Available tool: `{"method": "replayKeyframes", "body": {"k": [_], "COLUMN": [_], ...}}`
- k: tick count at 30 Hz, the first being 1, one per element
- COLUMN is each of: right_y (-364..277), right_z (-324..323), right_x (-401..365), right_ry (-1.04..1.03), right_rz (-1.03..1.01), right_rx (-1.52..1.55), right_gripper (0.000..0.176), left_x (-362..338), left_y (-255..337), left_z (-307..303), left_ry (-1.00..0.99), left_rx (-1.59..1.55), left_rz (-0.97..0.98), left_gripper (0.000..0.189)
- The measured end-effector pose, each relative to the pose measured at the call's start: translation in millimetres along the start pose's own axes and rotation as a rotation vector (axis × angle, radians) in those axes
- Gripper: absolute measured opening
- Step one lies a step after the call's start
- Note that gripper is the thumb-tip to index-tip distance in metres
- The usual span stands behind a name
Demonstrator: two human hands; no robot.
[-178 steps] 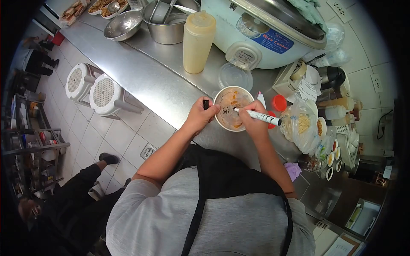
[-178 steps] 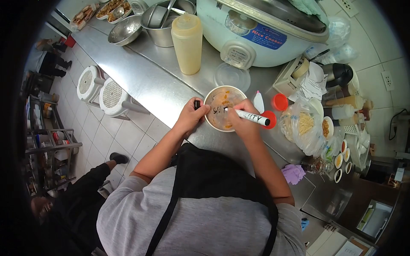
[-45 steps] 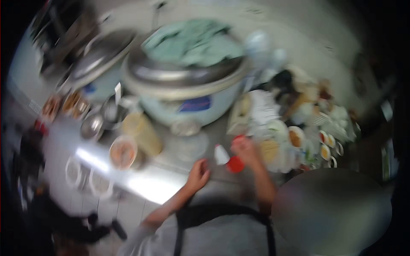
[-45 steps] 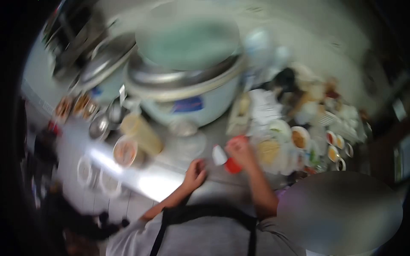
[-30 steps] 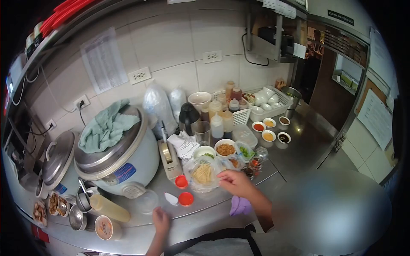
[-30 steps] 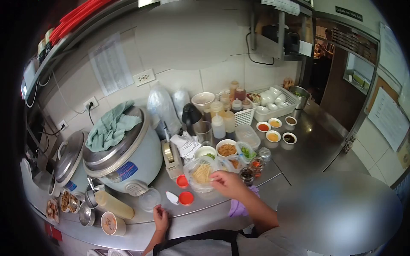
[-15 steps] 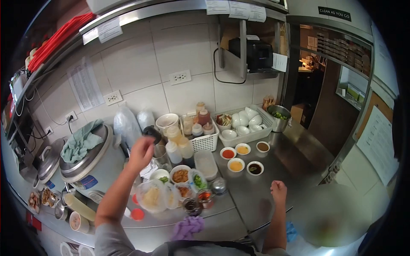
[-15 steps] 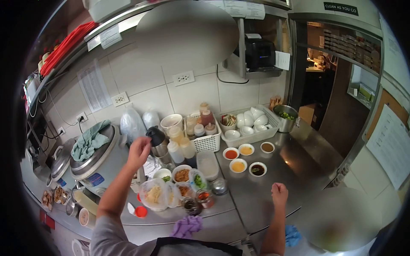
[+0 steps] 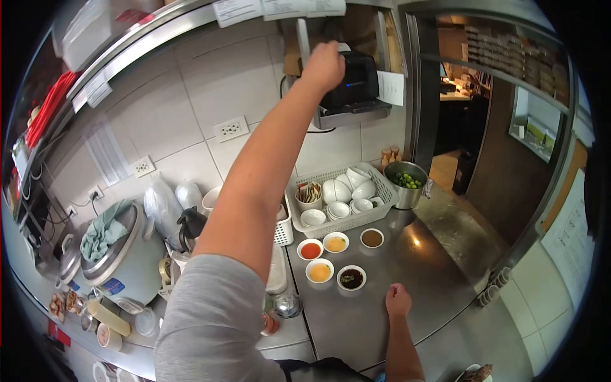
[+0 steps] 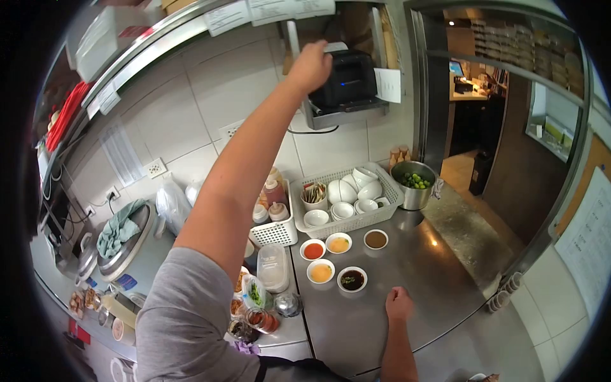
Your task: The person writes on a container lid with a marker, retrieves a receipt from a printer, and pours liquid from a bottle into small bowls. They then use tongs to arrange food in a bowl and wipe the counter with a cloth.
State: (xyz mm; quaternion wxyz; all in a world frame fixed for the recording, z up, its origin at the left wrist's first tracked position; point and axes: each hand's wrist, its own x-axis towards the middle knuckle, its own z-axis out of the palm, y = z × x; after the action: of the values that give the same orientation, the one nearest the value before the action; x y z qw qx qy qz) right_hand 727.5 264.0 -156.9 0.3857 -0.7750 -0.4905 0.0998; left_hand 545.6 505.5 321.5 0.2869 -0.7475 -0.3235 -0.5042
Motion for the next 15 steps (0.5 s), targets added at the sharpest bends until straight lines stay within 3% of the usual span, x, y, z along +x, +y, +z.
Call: {"method": "replayKeyframes", "body": {"k": [1,3,5,7,8,11,15], "right_y": [3,7,5,4,2,-1,2], "right_z": [3,6,5,3,4,1,2], "right_x": [1,-2,0,1,2,1,-2], "right_ry": [0.000,0.005,0.020,0.006,-0.003,0.009,0.026], "right_rz": [-0.006,-0.037,-0.115,-0.101,-0.098,-0.104,-0.153], "right_rx": [0.022,0.040,0.023,0.025,0.028,0.054,0.034], "right_gripper": [0.011,0.009,0.006,0.004,0.004,0.004,0.003], "left_x": [8,23,39,45,42,21,19], "left_y": [-7,-12,-4,-51,-55,-33,-34], "left_z": [16,43,28,71,78,65,60], "left_ry": [0.019,0.027,-0.450,-0.274,-0.135,0.105,0.069], "left_rx": [0.037,0.050,0.249,-0.187,-0.245,-0.275,-0.265], "left_rz": [-0.058,-0.391,-0.432,-0.691,-0.770,-0.588,-0.525], "left_gripper": [0.033,0.029,0.031,0.033,0.030,0.028,0.025]}}
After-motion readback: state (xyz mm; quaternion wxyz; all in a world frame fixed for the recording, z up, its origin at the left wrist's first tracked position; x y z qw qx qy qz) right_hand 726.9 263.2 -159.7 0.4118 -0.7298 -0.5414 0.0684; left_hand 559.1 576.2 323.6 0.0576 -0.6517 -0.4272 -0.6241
